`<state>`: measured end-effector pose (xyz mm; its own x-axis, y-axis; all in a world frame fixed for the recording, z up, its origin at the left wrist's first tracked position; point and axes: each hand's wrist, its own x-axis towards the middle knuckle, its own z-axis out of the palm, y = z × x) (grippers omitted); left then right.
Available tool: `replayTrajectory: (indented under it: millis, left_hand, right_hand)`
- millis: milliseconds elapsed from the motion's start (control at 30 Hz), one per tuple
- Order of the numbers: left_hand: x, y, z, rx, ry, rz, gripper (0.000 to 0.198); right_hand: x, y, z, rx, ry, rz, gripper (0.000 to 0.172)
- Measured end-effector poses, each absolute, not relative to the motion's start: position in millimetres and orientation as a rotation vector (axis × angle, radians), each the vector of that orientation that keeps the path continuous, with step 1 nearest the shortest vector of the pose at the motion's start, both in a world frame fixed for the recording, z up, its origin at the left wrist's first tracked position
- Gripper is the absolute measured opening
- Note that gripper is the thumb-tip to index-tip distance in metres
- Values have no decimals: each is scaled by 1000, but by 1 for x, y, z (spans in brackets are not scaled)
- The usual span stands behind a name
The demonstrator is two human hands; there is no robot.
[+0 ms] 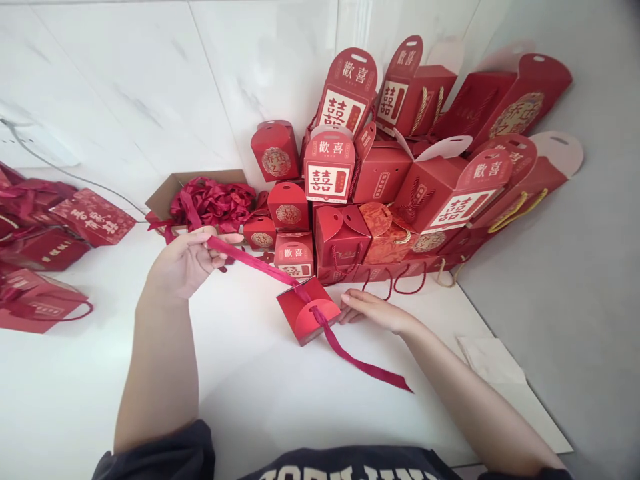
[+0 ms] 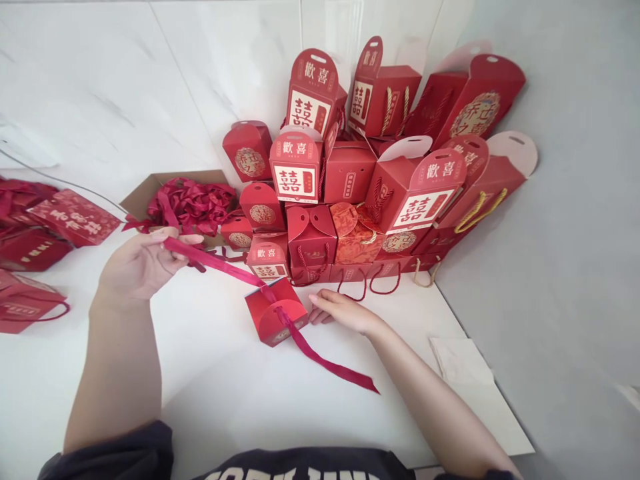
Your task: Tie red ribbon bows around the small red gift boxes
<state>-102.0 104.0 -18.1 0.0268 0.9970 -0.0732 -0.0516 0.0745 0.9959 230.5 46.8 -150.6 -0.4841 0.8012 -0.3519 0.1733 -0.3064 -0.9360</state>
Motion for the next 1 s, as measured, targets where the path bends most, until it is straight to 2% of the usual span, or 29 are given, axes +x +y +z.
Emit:
replayTrajectory:
  millis: [100,267,367,667,867,1000]
  left_hand:
    - [-101,105,-19,1107,1176,1185,7]
    - [-96,104,-18,1036,1041,1228,7]
    - [-96,103,-15,1061,1004,1254,8]
    - [-113,101,-13,1273,781,1266,22]
    - [-109,93,-13,1439,628,1256,23]
    - [-103,87,-10,1582,506,1177,22]
  right_hand:
    - [228,25,-156,-1192,-1524,1779,51]
    - [213,-4,-163,-942,-1473,1954,39]
    - [215,-2,-165,-994,-1412,1943,35]
    - [282,31,-116,-1402,-1523,1246,42]
    - [308,39,-82,-1460,-1383,900,36]
    - [313,44,-69,-1332,-1195,818,34]
